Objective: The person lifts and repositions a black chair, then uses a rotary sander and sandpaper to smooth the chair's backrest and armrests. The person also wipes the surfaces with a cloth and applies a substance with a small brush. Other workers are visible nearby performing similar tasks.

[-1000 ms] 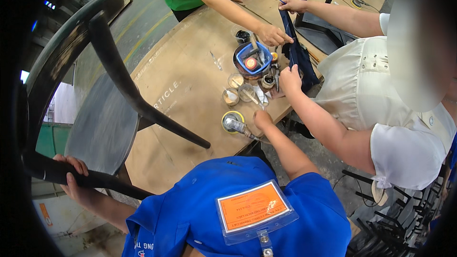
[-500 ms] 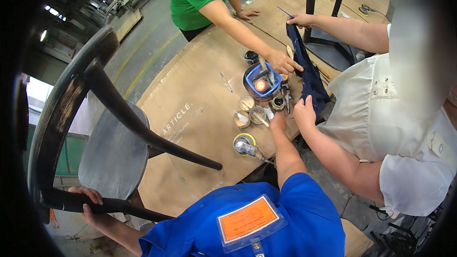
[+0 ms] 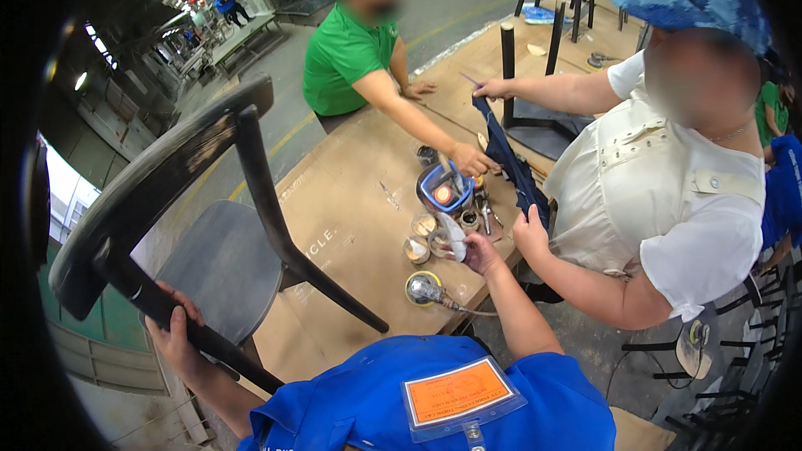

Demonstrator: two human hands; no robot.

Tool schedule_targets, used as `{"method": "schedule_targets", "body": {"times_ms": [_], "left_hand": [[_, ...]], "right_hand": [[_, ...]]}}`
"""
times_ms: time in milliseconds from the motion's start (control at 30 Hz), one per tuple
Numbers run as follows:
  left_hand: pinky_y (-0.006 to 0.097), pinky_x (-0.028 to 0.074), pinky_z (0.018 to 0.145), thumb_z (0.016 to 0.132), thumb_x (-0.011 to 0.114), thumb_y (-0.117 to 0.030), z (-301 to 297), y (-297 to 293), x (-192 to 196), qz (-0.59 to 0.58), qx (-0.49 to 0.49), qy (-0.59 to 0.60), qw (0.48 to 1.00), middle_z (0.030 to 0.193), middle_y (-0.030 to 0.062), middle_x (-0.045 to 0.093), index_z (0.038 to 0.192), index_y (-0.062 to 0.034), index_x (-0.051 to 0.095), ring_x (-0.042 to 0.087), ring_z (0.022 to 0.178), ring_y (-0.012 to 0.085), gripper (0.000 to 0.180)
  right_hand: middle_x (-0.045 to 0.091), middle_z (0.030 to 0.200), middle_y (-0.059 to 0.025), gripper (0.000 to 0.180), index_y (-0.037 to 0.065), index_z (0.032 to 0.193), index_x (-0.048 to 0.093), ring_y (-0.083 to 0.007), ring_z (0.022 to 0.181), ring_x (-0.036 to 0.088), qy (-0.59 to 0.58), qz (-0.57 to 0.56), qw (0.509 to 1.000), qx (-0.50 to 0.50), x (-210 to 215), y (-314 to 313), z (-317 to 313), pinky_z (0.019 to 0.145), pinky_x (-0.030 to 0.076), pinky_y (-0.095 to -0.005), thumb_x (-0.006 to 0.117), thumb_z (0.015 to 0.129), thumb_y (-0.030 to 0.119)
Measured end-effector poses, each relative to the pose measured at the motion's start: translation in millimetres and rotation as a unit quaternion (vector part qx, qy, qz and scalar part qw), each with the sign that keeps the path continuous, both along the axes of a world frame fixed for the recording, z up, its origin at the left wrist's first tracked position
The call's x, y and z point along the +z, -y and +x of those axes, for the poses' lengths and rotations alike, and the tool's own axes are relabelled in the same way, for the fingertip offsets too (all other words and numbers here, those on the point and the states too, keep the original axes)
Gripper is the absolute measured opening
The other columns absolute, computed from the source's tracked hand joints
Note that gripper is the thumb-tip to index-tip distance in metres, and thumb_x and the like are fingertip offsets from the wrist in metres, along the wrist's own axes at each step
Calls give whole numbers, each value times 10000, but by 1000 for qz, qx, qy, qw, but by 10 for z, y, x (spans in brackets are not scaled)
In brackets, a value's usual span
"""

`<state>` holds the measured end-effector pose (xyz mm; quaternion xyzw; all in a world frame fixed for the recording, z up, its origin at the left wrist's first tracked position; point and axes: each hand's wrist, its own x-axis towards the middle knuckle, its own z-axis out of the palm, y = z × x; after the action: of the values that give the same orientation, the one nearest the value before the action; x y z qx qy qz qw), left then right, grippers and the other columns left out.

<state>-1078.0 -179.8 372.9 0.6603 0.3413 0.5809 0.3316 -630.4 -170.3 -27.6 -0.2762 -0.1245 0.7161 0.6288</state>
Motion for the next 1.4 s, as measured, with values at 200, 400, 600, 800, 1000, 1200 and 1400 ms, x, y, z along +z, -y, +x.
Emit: {"method": "schedule_targets", "body": {"times_ms": [200,400,600,800,1000,1200,1400], "left_hand": [[223,434,520,744,683,-32,55,-5,88,-32,77,-39,996,757,32,551,1062,8,504,531,593,89,367],[243,406,568,710,723,-99,82,-118,273,-3,17,-58,998,742,11,540,1006,22,548,489,638,84,364],[252,426,577,707,713,-97,94,-168,271,6,11,-88,996,742,32,555,1019,23,551,504,642,93,371],[222,433,493,727,685,-15,4,-110,280,48,5,-103,993,748,21,547,1067,24,528,518,571,67,377],[245,433,547,714,690,-48,-45,-40,289,37,15,-95,995,748,41,565,1032,22,540,525,612,89,358],[227,420,492,724,676,-17,-86,-25,297,59,21,-114,991,741,23,542,1070,19,522,517,575,75,380],[289,452,642,696,714,-115,-29,-89,299,24,34,-89,995,744,81,604,981,40,557,538,675,132,361]], "right_hand": [[589,1016,-158,437,18,1176,489,-309,871,619,-58,209,974,64,1500,-143,-512,831,499,-471,535,775,185],[528,982,-61,447,50,1146,503,-167,771,539,359,305,879,-79,3041,-81,-1472,703,477,-327,690,742,92],[511,983,-108,537,161,1221,575,-241,820,546,626,551,446,-326,4261,146,-2250,654,466,-336,693,708,59],[505,938,-127,585,251,1227,585,-264,751,521,676,581,263,-370,4491,20,-2648,648,462,-349,676,671,96],[420,793,-87,556,260,1261,554,-249,677,498,720,474,311,-400,4583,-116,-2678,563,454,-314,568,728,102],[425,767,-89,567,272,1240,573,-236,631,513,678,571,230,-403,4466,-177,-2727,525,446,-329,586,712,64],[409,745,-84,618,308,1275,537,-227,584,520,674,503,326,-431,4501,-160,-2814,496,458,-351,567,719,40]]}}
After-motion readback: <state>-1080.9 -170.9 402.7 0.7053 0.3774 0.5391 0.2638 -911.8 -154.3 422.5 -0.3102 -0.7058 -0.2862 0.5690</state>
